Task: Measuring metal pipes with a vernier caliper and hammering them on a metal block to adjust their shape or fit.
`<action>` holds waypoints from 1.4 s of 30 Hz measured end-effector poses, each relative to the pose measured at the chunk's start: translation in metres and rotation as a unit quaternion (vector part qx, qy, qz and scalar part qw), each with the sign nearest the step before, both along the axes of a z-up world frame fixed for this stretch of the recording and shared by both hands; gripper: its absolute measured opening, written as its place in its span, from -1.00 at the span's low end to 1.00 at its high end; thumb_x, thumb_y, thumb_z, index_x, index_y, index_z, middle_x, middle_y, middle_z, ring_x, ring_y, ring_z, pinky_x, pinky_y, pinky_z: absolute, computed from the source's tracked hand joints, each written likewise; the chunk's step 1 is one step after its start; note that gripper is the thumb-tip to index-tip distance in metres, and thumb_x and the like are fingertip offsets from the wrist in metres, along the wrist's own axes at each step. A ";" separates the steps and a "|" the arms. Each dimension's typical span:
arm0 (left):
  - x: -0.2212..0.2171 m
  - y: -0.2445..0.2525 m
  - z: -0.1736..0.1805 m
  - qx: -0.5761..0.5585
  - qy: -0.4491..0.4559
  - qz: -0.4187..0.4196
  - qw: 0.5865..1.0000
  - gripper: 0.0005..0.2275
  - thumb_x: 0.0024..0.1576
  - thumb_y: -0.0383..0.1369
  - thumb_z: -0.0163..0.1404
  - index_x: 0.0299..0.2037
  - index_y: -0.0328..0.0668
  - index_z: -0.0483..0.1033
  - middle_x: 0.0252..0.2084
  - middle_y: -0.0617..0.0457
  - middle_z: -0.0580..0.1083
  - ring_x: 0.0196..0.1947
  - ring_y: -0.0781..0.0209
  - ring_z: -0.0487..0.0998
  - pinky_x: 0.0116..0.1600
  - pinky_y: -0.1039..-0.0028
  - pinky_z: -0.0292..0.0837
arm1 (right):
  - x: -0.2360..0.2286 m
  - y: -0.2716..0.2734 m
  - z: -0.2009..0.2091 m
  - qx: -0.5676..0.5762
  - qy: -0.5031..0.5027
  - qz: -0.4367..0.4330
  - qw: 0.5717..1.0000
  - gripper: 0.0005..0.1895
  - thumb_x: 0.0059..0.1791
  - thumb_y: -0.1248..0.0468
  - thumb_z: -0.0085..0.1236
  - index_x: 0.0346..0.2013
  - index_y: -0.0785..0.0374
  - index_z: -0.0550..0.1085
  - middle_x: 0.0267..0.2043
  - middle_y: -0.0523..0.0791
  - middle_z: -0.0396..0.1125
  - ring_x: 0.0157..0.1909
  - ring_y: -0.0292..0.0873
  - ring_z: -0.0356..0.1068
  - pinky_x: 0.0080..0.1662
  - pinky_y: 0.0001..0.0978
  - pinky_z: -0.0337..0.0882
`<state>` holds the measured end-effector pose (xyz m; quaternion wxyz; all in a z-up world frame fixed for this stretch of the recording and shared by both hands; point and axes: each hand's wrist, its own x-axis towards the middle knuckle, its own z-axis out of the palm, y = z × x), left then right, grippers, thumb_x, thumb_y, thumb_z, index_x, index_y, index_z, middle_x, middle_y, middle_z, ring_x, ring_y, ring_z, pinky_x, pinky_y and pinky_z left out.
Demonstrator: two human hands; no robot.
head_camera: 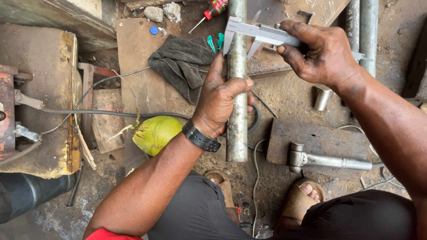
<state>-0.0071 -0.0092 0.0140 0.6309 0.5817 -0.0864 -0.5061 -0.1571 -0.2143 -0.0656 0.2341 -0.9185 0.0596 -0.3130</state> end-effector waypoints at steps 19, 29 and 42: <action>0.001 -0.002 -0.022 -0.120 -0.048 0.035 0.991 -0.04 -0.09 -0.57 0.17 0.58 -0.10 -0.07 0.04 -0.15 0.48 -0.46 0.25 0.43 -0.38 0.39 0.55 | -0.004 0.006 -0.008 0.009 -0.080 0.033 0.996 -0.58 0.17 0.42 0.39 0.27 0.57 0.50 -0.05 0.24 0.55 -0.30 -0.01 0.47 -0.26 -0.21 0.45; 0.005 0.003 -0.013 -0.152 0.027 0.055 0.987 -0.08 -0.09 -0.53 0.14 0.57 -0.07 -0.02 0.09 -0.27 0.47 -0.41 0.11 0.57 -0.39 0.35 0.58 | 0.001 0.014 0.005 -0.028 -0.078 0.036 0.996 -0.55 0.18 0.42 0.41 0.30 0.58 0.49 -0.03 0.28 0.54 -0.20 0.12 0.55 -0.17 -0.12 0.51; 0.009 0.010 -0.013 -0.137 0.020 0.037 0.990 -0.24 -0.05 -0.51 0.16 0.44 -0.04 0.17 0.08 -0.50 0.50 -0.41 0.14 0.61 -0.33 0.45 0.59 | 0.003 0.019 0.021 0.006 -0.022 0.019 1.000 -0.58 0.17 0.35 0.38 0.29 0.50 0.56 -0.14 0.16 0.54 -0.30 0.04 0.49 -0.26 -0.18 0.45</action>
